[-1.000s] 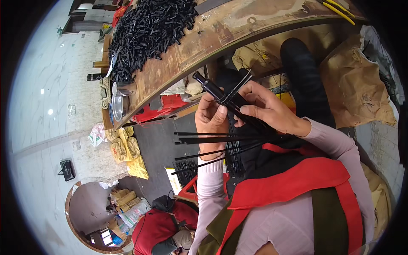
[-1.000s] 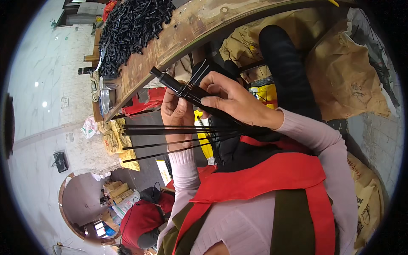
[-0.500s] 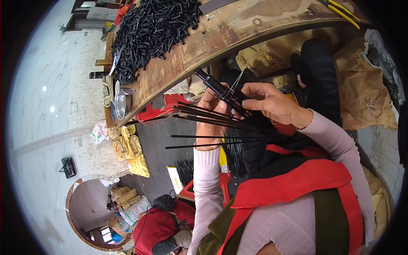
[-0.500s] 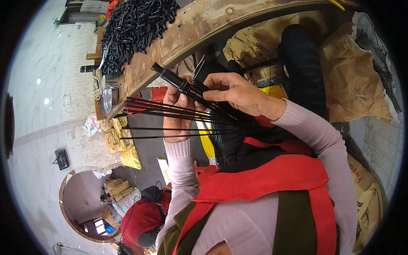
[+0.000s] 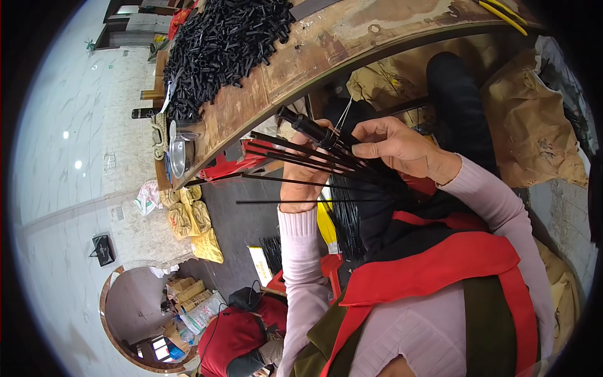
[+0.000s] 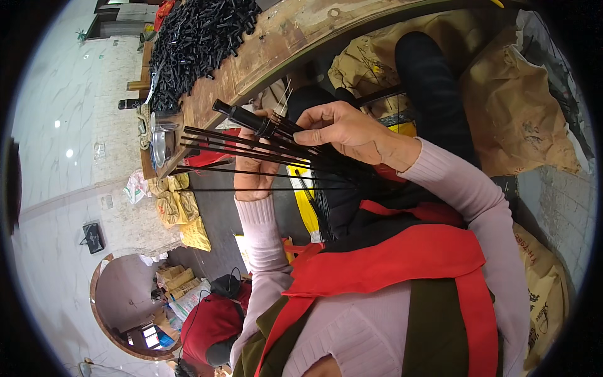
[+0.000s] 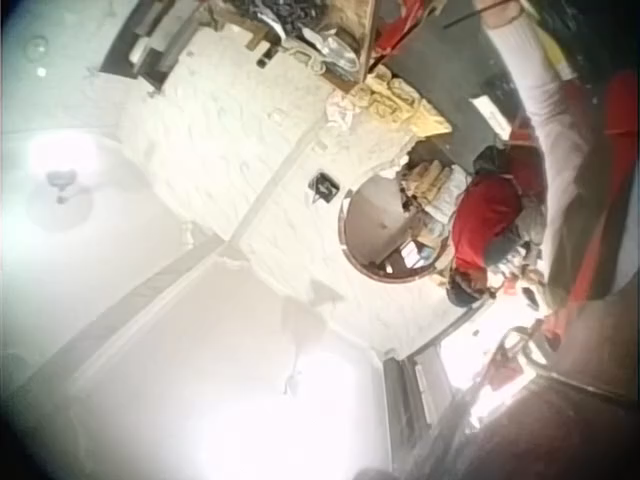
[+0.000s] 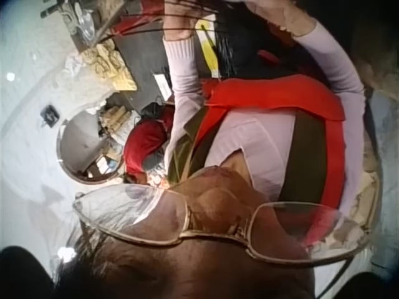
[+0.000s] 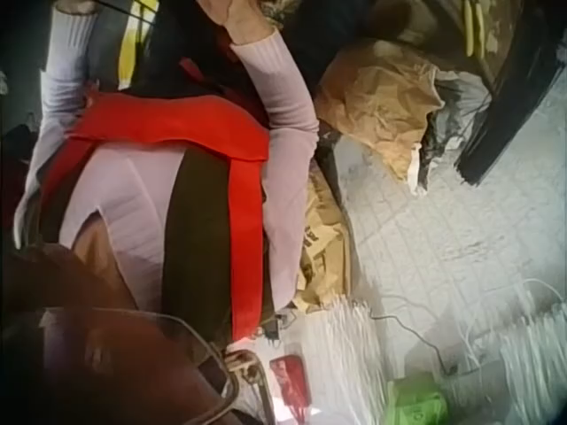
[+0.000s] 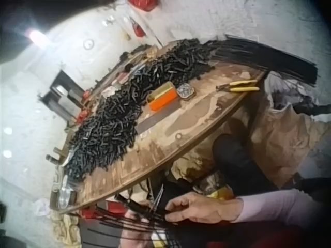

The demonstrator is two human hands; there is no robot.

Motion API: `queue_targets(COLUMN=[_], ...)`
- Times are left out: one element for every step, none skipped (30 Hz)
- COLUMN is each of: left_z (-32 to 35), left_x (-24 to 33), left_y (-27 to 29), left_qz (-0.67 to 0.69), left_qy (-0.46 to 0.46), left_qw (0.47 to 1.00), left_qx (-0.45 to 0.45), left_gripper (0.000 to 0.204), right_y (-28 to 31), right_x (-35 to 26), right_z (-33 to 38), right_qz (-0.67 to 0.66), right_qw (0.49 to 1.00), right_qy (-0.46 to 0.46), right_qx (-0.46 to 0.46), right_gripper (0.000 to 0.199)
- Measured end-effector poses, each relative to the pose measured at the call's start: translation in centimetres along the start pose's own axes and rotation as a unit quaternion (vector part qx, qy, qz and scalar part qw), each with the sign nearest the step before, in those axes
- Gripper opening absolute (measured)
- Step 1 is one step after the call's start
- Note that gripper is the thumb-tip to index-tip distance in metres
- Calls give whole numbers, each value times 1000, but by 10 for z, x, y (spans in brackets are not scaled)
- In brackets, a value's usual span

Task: Assemble bundles of black rods with connectors using pliers at a manufacturing workbench.

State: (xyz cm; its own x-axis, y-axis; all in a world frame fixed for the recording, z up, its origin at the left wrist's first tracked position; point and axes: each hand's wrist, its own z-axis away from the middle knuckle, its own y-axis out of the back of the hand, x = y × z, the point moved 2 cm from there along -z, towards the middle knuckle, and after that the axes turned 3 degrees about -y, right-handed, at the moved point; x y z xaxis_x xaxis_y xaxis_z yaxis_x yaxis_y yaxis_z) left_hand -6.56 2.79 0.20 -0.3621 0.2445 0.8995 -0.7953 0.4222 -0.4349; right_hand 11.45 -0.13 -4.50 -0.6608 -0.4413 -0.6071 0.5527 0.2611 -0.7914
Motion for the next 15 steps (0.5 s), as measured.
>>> queue_targets(left_z=[1,3,5,7,9,12,10,9,10,10,8,8,7,8,12], left_x=[-1,-2,-2,-2,1,-4,-4,-3,-3,-4,-5,-5,-1,1,-1], left_y=[-2,-4,-4,-4,-7,-1,2,5,8,10,10,9,3,0,5], left_qz=[-3,-3,-16,-29,-16,-29,-26,-23,-23,-21,-19,-18,-11,-4,-9], left_qy=[4,5,-1,-5,4,-22,-17,-12,-11,-4,4,6,8,10,13], left_qw=[1000,1000,999,997,998,998,998,999,999,999,999,999,999,1000,999], left_qx=[23,23,48,73,67,55,47,38,38,35,31,28,29,30,44], left_gripper=[47,47,46,45,43,42,42,42,42,42,43,43,43,44,44], right_y=[1,1,1,0,-1,-2,-3,-4,-3,0,4,9,9,7,3], right_x=[0,1,2,2,2,1,1,1,2,2,2,2,3,3,3], right_z=[0,-1,-2,-2,-2,-2,-1,-2,-3,-5,-7,-9,-12,-11,-9], right_qz=[-1,-1,4,9,8,-8,-23,-25,-37,-49,-50,-61,-72,-74,-41], right_qw=[1000,1000,1000,999,999,999,999,999,998,996,996,995,994,994,998], right_qy=[-4,-4,-3,-1,-1,-17,-34,-34,-50,-65,-63,-73,-83,-81,-54], right_qx=[13,14,23,32,33,28,23,24,24,26,28,10,-10,-9,2], right_gripper=[11,11,12,12,12,13,13,13,13,13,13,13,13,13,13])
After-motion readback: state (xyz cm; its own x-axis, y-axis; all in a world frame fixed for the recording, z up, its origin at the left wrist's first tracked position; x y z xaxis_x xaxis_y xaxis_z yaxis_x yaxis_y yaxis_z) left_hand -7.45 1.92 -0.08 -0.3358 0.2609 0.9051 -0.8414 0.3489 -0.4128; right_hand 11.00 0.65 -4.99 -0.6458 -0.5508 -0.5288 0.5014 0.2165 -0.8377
